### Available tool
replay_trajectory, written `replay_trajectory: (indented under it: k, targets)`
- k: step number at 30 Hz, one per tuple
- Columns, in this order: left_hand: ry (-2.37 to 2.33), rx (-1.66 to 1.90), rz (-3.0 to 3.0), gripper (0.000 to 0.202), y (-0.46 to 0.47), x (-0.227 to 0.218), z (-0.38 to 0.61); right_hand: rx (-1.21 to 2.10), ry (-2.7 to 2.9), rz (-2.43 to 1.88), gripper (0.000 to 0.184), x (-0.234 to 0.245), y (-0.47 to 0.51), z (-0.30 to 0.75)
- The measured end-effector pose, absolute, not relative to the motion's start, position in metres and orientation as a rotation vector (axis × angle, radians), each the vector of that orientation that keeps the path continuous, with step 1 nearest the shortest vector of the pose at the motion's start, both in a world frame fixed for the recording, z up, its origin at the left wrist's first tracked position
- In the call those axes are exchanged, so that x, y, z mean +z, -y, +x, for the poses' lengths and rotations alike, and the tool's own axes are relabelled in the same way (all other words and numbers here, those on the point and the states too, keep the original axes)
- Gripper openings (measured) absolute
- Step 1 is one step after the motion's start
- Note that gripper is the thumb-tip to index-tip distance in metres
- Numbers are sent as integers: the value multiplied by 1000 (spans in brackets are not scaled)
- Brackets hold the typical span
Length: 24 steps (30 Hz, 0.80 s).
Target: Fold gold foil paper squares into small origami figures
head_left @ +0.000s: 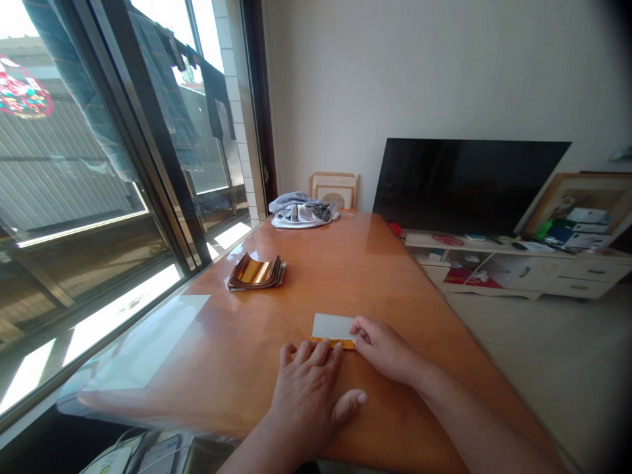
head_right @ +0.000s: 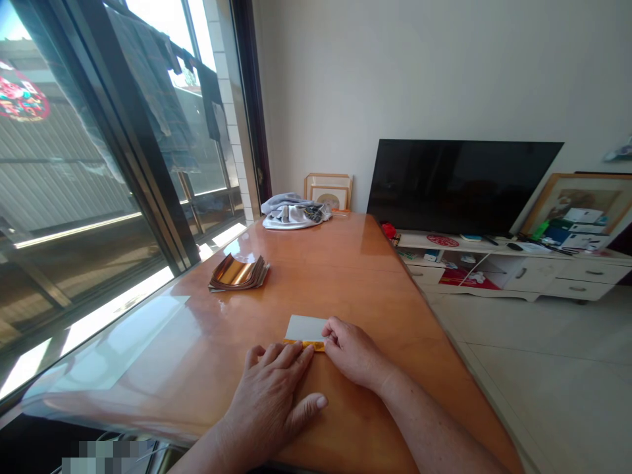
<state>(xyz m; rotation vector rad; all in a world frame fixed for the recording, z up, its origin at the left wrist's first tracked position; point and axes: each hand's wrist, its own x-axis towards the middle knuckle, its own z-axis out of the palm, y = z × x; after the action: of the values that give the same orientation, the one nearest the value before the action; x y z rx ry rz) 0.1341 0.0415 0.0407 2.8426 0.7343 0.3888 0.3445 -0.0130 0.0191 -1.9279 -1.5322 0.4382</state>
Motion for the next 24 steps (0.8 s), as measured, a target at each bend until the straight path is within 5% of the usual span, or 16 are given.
replay_trajectory:
  k: [24]
  targets:
    - [-712, 411, 2874, 70, -45, 41, 138, 394, 1441, -1868, 8, 15, 18, 350]
